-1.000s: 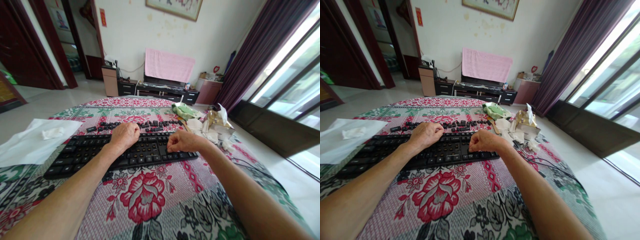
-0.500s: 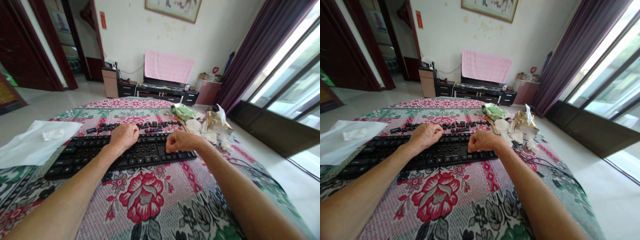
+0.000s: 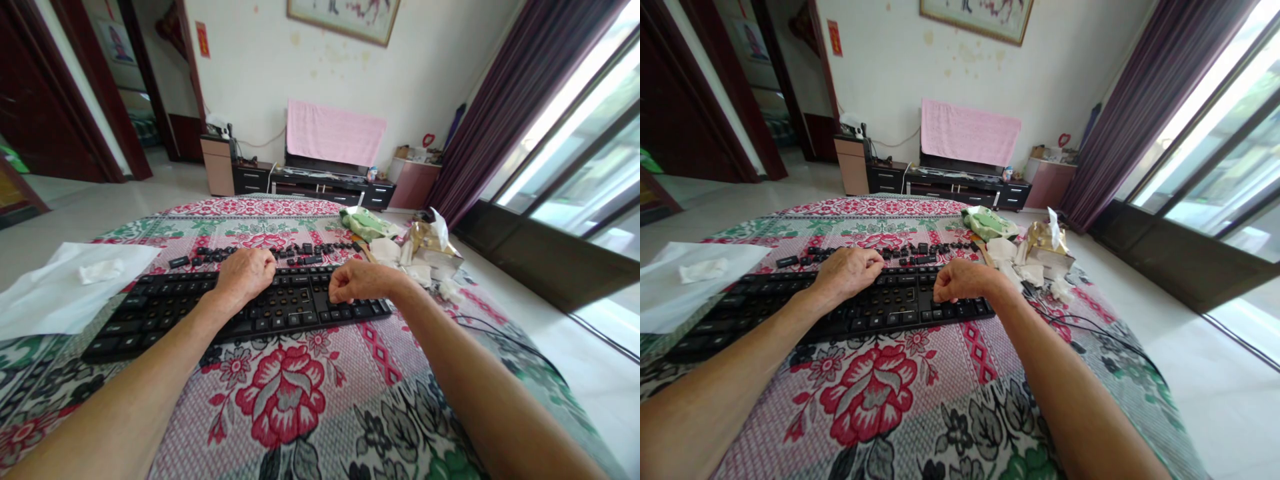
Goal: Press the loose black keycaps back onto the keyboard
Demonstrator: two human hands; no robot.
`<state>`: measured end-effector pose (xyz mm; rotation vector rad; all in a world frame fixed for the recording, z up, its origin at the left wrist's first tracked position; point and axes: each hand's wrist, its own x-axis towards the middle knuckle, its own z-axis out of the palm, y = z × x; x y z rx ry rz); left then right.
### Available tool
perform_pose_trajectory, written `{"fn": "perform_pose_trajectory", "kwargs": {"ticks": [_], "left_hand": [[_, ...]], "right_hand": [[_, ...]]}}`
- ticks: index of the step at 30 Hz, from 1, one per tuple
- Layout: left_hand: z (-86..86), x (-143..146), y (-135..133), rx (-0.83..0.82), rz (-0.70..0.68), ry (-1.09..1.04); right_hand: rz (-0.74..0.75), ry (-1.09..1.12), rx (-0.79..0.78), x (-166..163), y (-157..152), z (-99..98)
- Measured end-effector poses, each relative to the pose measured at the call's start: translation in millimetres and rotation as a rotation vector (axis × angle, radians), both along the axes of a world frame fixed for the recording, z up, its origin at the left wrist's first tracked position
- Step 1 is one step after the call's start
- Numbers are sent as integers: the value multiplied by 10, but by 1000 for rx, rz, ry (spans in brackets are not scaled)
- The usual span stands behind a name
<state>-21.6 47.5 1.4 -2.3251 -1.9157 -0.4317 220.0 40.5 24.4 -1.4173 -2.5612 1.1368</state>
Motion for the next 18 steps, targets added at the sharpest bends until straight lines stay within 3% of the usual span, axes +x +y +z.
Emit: {"fn": "perform_pose_trajectory", "kwargs": {"ticks": [12, 18], "left_hand": [[-25, -8, 28, 18, -17, 1], [-21, -4, 27, 12, -10, 5]], "right_hand": [[-56, -48, -131, -98, 43, 101], [-72, -175, -218, -175, 107, 175]]}}
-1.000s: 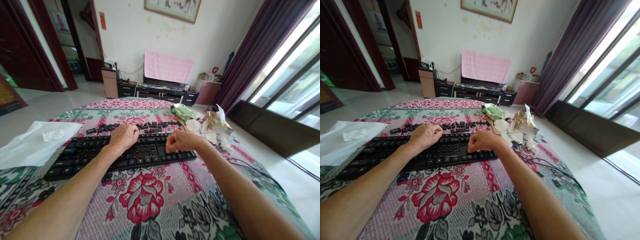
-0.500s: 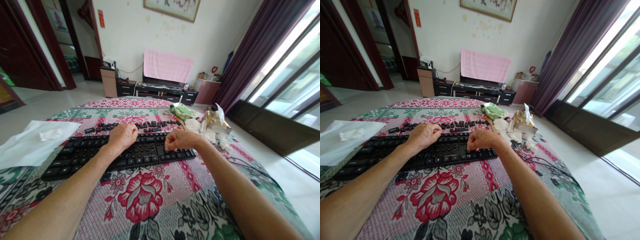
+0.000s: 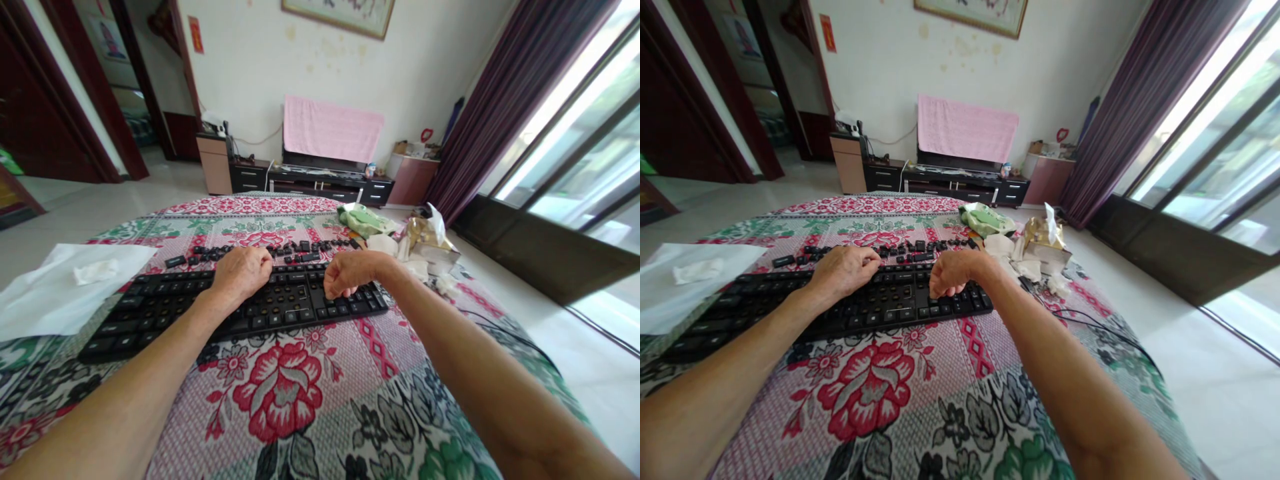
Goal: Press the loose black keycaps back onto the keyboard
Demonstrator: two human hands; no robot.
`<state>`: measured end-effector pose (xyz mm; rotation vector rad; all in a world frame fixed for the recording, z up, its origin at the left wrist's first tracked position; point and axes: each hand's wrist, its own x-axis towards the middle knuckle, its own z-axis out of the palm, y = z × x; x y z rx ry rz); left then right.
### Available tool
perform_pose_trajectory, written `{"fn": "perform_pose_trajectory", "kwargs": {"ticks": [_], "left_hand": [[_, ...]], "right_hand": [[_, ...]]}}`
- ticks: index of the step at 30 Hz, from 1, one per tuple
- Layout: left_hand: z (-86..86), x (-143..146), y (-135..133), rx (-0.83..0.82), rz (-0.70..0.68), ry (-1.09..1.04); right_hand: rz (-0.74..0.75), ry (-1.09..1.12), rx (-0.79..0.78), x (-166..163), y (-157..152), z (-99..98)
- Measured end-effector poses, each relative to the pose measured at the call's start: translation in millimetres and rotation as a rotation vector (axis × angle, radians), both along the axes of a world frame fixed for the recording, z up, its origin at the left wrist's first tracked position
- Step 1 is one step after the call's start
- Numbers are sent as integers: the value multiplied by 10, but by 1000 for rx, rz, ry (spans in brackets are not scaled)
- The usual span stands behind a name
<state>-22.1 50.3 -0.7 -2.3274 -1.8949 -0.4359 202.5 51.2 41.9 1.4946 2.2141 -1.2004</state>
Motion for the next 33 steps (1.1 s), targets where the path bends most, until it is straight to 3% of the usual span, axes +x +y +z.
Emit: {"fn": "perform_pose_trajectory", "kwargs": {"ticks": [4, 11, 19, 29, 33], "left_hand": [[15, 13, -17, -6, 10, 12], [32, 21, -37, -23, 21, 6], [42, 25, -42, -35, 20, 3], [1, 2, -15, -3, 2, 8], [6, 3, -17, -8, 6, 13]], "right_hand": [[18, 6, 58, 28, -33, -23], [146, 180, 456, 153, -279, -154], [127, 145, 447, 167, -354, -154], [240, 2, 705, 31, -443, -113], [233, -12, 701, 24, -448, -121]]}}
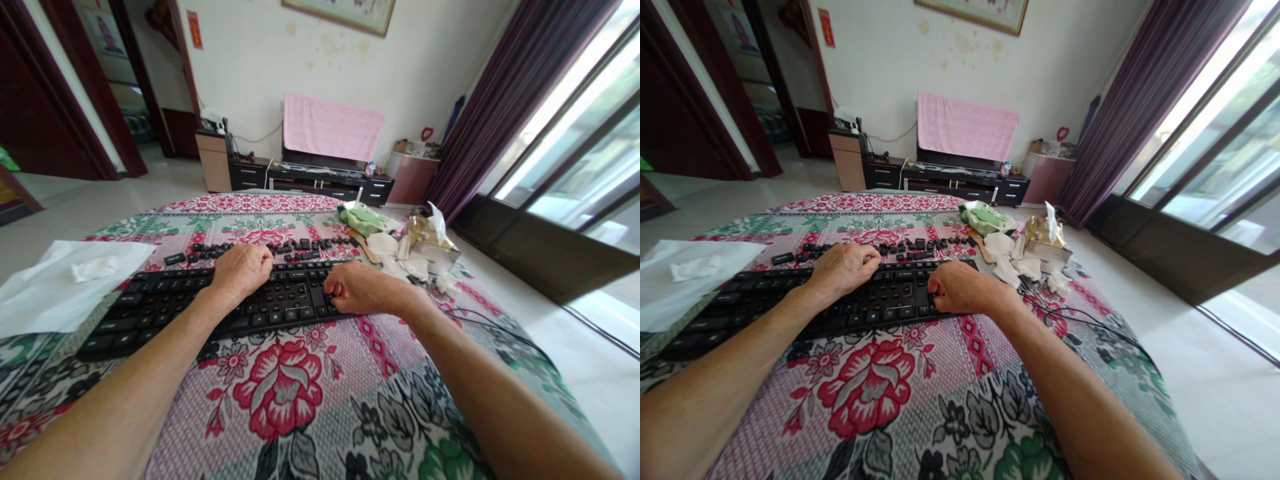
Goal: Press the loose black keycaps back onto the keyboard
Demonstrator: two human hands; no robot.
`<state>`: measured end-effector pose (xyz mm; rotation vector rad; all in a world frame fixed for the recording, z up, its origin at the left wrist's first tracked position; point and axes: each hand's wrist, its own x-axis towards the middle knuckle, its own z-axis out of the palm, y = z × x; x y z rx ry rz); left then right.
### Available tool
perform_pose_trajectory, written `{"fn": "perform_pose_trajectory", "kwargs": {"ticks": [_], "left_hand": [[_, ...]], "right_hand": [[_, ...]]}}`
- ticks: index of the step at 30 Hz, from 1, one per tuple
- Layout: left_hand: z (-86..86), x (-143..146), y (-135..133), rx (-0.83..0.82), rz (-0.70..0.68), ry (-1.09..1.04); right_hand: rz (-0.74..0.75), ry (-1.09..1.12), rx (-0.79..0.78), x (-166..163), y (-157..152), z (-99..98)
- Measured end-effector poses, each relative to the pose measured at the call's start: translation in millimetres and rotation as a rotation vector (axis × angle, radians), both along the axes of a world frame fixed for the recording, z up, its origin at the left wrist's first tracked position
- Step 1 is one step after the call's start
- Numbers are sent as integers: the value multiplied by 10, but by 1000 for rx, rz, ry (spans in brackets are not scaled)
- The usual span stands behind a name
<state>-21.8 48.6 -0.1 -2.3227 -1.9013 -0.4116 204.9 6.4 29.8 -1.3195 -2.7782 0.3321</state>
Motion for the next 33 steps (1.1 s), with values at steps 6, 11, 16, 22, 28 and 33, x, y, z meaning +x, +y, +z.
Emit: {"fn": "perform_pose_trajectory", "kwargs": {"ticks": [6, 11, 16, 22, 28, 33], "left_hand": [[4, 3, 1, -8, -1, 0], [15, 13, -5, -21, 21, -8], [22, 17, -5, -26, 17, -13], [23, 19, -9, -13, 17, -17], [28, 27, -18, -26, 31, -22], [20, 12, -9, -20, 22, -37]], "right_hand": [[-32, 59, -22, 35, 18, -15], [-47, 82, -83, 55, 45, -22], [-20, 116, -134, 63, 60, -27], [20, 120, -146, 68, 37, 44], [29, 113, -155, 54, 24, 63], [20, 130, -179, 81, 34, 37]]}}
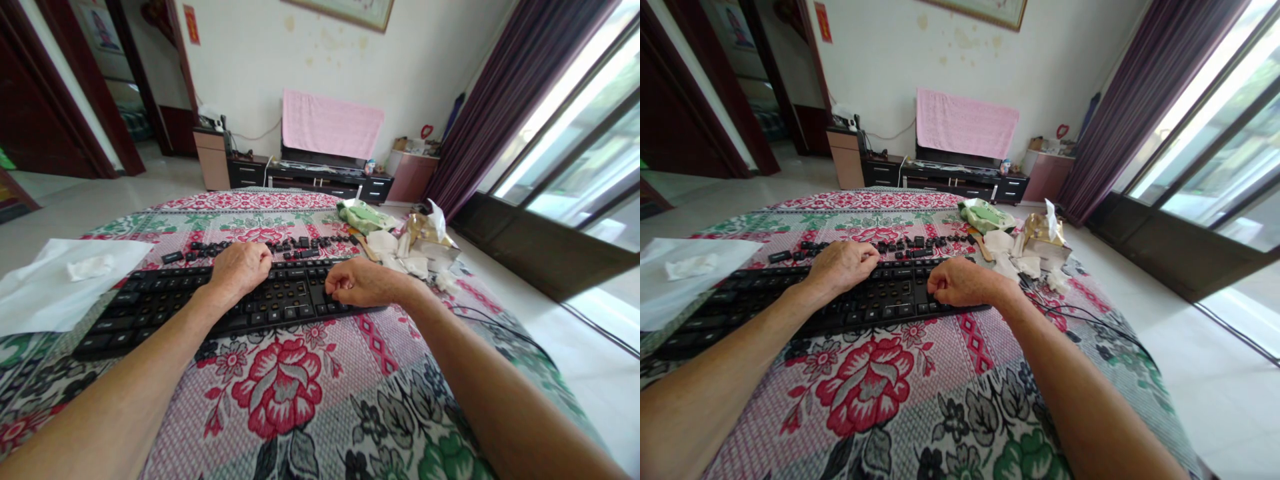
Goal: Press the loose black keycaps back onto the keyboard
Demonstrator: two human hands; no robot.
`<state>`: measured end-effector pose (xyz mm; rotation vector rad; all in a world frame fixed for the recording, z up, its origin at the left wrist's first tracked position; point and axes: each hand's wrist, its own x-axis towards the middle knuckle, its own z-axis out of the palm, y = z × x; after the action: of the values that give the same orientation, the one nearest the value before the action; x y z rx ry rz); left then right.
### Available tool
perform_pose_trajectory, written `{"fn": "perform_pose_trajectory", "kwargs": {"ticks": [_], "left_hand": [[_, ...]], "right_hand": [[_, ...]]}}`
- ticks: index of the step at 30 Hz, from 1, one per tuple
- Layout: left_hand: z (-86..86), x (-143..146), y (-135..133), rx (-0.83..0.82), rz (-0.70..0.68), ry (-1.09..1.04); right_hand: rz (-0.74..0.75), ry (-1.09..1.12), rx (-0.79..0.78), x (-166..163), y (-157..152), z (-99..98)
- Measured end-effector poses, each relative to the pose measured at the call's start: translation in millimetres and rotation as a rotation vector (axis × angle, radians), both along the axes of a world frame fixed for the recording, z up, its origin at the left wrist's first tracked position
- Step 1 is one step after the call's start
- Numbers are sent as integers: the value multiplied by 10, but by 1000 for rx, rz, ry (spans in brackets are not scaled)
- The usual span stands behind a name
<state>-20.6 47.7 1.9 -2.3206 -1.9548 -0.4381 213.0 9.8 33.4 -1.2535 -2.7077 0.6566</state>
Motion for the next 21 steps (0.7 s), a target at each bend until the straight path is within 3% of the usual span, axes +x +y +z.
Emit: {"fn": "perform_pose_trajectory", "kwargs": {"ticks": [3, 6, 9, 11, 16, 21], "left_hand": [[11, 4, -5, 51, -25, -75], [65, 56, -41, 41, -183, -300], [141, 145, -105, -234, -446, -570], [177, 201, -147, -379, -514, -705], [182, 248, -186, -490, -486, -933], [156, 220, -176, -521, -454, -1057]], "right_hand": [[-64, 88, -72, 29, 20, -7], [-144, 320, -172, 20, 50, -15], [-249, 585, -302, -45, 66, -24], [-330, 725, -406, -106, 59, -30], [-460, 954, -625, -257, 13, -64], [-526, 1082, -605, -377, -24, -134]]}}
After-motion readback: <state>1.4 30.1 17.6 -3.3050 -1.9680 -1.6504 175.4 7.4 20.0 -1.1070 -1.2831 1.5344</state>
